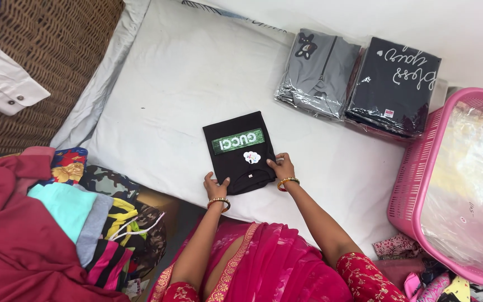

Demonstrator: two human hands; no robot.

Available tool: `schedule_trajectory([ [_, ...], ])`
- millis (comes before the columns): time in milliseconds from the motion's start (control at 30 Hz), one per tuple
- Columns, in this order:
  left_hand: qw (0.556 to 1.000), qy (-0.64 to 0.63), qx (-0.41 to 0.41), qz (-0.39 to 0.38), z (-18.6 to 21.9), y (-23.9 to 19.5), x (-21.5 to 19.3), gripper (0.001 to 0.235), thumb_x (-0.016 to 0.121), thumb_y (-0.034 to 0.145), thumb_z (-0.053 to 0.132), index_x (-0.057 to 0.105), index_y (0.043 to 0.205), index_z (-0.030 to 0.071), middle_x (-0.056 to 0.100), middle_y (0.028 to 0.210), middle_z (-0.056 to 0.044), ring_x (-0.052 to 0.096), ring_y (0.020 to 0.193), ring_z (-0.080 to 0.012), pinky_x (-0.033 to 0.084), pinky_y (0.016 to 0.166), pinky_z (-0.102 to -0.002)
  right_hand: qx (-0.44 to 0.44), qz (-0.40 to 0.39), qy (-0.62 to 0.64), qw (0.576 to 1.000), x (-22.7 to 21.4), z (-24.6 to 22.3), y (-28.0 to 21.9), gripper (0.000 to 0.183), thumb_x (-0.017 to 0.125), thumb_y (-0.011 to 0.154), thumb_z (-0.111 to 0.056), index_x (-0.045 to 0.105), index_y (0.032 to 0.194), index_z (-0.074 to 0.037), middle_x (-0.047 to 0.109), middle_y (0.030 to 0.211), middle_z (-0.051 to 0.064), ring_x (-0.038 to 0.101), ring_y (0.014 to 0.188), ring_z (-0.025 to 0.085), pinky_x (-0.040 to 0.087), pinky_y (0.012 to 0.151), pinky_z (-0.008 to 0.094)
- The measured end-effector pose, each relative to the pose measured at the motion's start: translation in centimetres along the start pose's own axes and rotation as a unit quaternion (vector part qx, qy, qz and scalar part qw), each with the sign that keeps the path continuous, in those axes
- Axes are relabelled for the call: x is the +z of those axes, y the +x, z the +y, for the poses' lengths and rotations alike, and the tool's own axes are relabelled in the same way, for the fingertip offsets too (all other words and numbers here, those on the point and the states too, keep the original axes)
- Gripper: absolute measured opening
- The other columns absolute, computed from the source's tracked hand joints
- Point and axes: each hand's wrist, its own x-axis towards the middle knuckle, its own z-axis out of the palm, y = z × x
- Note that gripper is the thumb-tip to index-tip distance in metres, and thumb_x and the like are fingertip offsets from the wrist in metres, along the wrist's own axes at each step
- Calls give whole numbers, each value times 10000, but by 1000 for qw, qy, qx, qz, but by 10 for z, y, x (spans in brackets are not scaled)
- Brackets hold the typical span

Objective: The person folds several t-shirts on a white table, places each folded shirt into a clear plastic bag, and stacks the packaged shirts. The shirts include a dark blue shirt with a graphic, a dark blue shirt with white text, and a black shirt with a green logo.

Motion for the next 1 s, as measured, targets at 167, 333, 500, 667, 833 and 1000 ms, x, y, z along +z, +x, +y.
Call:
schedule_trajectory([
  [167, 994, -41, -84, -52, -3, 8, 4, 664, 865, 770, 177, 509, 1317, 55, 658, 918, -77, 647, 832, -215, 526, 818, -364, 72, -60, 65, 993, 1, 11, 19, 547, 848, 754, -126, 585, 1232, -86, 706, 901, 95, 697, 810, 188, 585, 735, 332],
  [333, 977, -161, -93, -107, -19, 15, 8, 369, 858, 770, 116, 671, 1058, -19, 616, 838, -33, 571, 778, -168, 498, 787, -310, 68, -127, 47, 988, -1, 28, 37, 289, 861, 691, -42, 715, 940, -31, 710, 860, 36, 664, 775, 137, 547, 754, 286],
  [500, 971, -173, -131, -95, 29, -13, -11, 307, 795, 876, 222, 674, 986, -38, 587, 816, -34, 536, 763, -165, 484, 750, -349, 78, -110, 62, 989, -8, 2, 26, 301, 911, 775, -197, 643, 821, -66, 681, 836, 64, 613, 775, 155, 517, 745, 302],
  [667, 951, -194, -211, -113, 49, -22, -19, 296, 719, 931, 270, 670, 1031, -4, 629, 882, -59, 592, 808, -208, 519, 747, -438, 93, -47, 86, 991, -6, -11, 26, 394, 877, 838, -305, 630, 1014, -54, 736, 947, 89, 691, 867, 166, 545, 809, 290],
  [833, 965, -226, -75, -111, 2, -1, 2, 347, 761, 858, 57, 650, 1183, 5, 746, 1141, -89, 691, 1048, -204, 503, 959, -319, -25, -107, -1, 994, -10, -35, 13, 947, 878, 666, -105, 380, 1466, -210, 714, 1163, 169, 729, 973, 256, 606, 849, 378],
  [1000, 976, -187, -52, -100, 17, -12, -2, 439, 779, 837, 35, 612, 1242, 14, 731, 1153, -84, 693, 1041, -193, 516, 938, -311, -64, -174, -1, 983, -17, -60, -4, 1046, 870, 692, -45, 340, 1548, -330, 545, 1443, 121, 611, 1226, 261, 537, 997, 385],
])
